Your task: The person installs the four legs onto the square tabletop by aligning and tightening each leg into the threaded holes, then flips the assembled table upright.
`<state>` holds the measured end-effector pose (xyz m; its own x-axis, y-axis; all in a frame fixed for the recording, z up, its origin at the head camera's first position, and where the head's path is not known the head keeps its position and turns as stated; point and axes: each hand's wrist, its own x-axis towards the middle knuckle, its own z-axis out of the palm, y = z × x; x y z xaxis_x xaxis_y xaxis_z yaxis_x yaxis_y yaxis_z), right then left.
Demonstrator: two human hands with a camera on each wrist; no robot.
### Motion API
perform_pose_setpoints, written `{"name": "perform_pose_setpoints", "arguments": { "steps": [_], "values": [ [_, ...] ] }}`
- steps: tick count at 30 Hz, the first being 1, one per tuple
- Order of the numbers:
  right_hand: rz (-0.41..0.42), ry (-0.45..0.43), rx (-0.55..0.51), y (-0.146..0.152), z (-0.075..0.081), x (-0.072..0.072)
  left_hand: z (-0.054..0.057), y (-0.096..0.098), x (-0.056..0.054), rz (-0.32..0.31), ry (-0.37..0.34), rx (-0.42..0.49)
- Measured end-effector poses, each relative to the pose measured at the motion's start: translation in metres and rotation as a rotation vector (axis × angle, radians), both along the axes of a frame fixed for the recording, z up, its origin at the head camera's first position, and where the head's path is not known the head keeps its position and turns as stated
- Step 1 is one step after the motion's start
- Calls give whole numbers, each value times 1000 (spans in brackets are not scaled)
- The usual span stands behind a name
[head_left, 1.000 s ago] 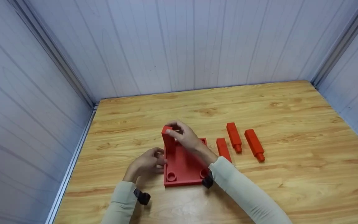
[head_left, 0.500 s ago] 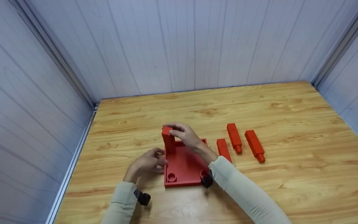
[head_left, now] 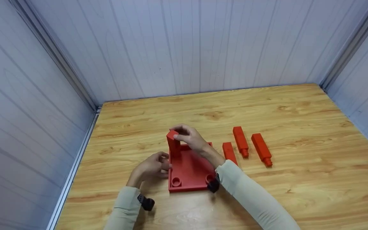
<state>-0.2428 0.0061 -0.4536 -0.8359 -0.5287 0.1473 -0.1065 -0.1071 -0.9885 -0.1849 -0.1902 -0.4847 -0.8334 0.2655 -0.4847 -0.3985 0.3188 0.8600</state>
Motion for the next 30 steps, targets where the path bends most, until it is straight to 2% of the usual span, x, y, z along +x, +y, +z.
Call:
{"name": "perform_pose_setpoints", "arguments": {
  "steps": [13,21,24,30],
  "values": [
    [-27,-10,36,0,0,4,-3,-1,-1,-3,8,15],
    [-68,40,126,0,22,22,-1,0,0,-1,3,3],
    [-91,47,148,-1,24,24,-1,1,0,5,0,8],
    [-137,74,175,-5,5,14,-1,0,0,0,10,14]
  ]
}}
